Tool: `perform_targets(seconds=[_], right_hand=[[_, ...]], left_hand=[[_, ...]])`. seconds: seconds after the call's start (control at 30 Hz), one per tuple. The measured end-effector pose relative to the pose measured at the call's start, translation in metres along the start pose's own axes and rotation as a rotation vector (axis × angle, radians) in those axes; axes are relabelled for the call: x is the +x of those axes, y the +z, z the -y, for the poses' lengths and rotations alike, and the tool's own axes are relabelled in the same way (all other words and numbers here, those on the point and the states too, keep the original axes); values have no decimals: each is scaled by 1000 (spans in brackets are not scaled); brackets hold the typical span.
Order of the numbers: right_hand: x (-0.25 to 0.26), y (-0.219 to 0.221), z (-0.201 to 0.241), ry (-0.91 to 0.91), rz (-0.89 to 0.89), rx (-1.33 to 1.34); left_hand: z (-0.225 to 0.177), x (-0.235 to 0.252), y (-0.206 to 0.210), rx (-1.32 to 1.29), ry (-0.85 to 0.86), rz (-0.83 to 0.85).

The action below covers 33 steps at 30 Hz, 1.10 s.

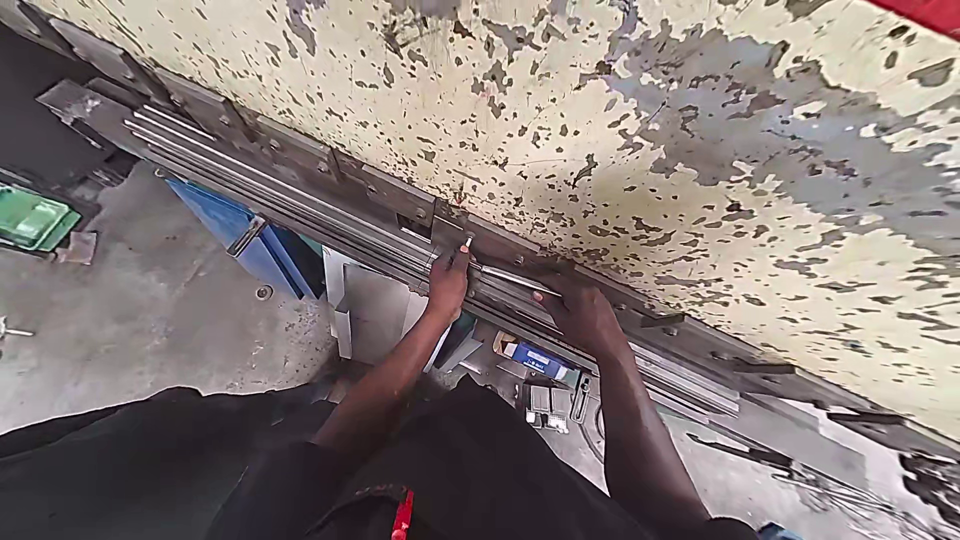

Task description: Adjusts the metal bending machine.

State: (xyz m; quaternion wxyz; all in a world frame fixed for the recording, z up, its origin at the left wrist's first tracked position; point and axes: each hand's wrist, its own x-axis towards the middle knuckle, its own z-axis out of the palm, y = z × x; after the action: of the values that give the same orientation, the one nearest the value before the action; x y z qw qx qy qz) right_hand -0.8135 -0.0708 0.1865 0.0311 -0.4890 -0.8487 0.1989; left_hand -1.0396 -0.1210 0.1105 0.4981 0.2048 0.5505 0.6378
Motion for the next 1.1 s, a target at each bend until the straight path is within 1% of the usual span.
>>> perform_targets(seconds=[0.1, 0.17, 0.23, 0.3, 0.37, 0.43, 0.5, 0.57, 0.6, 0.67, 0.73, 0.77, 0.8, 0.87, 0.9, 0.97, 1.1], right_hand=[[3, -6, -2, -57, -62, 84], [-1, -17, 9, -70, -178, 232], [0, -28, 27, -168, -318, 356], [16, -42, 55, -316, -373, 283], [45, -56, 97, -417, -326, 175], [82, -60, 139, -436, -271, 110], [109, -56, 169, -431, -203, 98], [112, -53, 185, -401, -167, 124], [103, -52, 185, -414, -184, 156], [70, -49, 168, -486, -258, 269], [23, -43, 132, -461, -307, 408], [4, -38, 110, -441, -340, 488], [-12, -32, 86, -399, -384, 573], [-37, -17, 39, -230, -474, 704], [-46, -11, 19, -142, -518, 757], [-58, -2, -13, -46, -583, 850], [-63, 12, -46, -28, -618, 1059]], left_hand=[[4, 4, 4, -45, -18, -6], [-1, 0, 7, -134, -89, -17], [-9, -6, 12, -251, -191, -25], [-16, -6, 13, -416, -290, 17], [-22, 1, 10, -599, -392, 80], [-28, 8, 2, -773, -476, 168], [-31, 18, -6, -924, -542, 264], [-30, 17, -11, -987, -573, 332], [-32, 9, -13, -943, -553, 335], [-38, -13, -13, -762, -510, 274], [-28, -30, -7, -558, -515, 178], [-19, -34, -3, -470, -496, 163], [-10, -36, 4, -400, -472, 151], [6, -38, 18, -295, -432, 144], [11, -38, 26, -253, -415, 146], [17, -39, 41, -198, -385, 173], [21, -42, 59, -125, -298, 205]])
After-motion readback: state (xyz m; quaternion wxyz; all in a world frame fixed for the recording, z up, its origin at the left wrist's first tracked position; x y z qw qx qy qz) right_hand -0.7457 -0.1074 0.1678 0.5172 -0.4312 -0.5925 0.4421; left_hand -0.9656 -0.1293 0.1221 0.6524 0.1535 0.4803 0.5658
